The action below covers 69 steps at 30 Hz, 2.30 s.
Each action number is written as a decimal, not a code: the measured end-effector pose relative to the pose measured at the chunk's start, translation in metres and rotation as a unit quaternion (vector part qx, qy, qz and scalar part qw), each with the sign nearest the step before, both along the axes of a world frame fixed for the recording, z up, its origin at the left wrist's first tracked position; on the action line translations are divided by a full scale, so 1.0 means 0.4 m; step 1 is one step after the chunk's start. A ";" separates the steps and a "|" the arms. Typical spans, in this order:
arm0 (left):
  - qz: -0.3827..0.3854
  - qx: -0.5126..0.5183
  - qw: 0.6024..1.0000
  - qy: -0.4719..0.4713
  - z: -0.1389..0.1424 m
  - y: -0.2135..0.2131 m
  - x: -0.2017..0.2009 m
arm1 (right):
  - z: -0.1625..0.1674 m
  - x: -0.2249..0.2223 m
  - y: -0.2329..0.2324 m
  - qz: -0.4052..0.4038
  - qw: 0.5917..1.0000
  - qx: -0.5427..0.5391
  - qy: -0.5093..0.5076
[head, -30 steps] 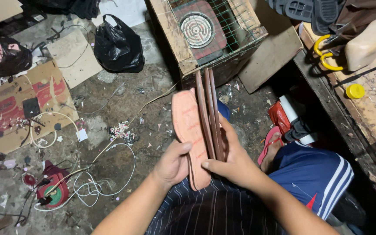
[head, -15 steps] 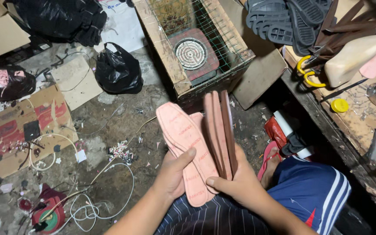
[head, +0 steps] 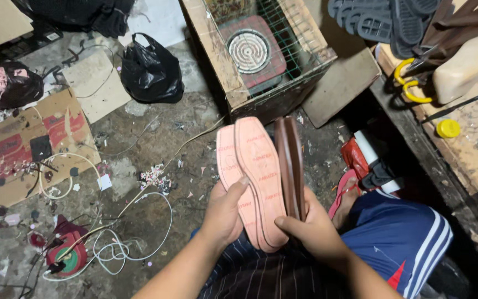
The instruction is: The person sits on the floor of a shoemaking workshop, stacks pink foam insoles and aligns them with brown sole pieces, marks the insoles with a pen, then uses a small hammer to drive tacks into a sole at the workbench.
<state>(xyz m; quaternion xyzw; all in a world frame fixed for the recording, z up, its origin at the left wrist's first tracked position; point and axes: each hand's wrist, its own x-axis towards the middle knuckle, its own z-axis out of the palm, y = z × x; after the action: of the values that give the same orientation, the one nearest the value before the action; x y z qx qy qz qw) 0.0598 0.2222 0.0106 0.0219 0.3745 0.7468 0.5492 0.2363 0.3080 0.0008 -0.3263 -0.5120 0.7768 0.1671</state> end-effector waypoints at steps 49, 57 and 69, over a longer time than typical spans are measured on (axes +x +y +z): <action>-0.093 0.086 0.988 -0.090 -0.009 -0.066 0.008 | 0.136 0.147 0.059 0.020 0.990 0.121 -0.076; -0.193 0.020 0.978 -0.074 -0.009 -0.106 -0.126 | 0.273 0.519 0.042 -0.123 0.831 0.399 -0.368; -0.322 0.141 0.925 -0.145 -0.171 -0.016 0.009 | -0.008 0.822 -0.002 -0.368 0.919 0.089 -0.106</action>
<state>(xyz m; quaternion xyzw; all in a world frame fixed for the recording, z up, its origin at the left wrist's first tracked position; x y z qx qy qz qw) 0.0632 0.2156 -0.0578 0.1098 0.1539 0.5699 0.7997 0.5651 0.3074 -0.0024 -0.5560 -0.4377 0.5723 0.4144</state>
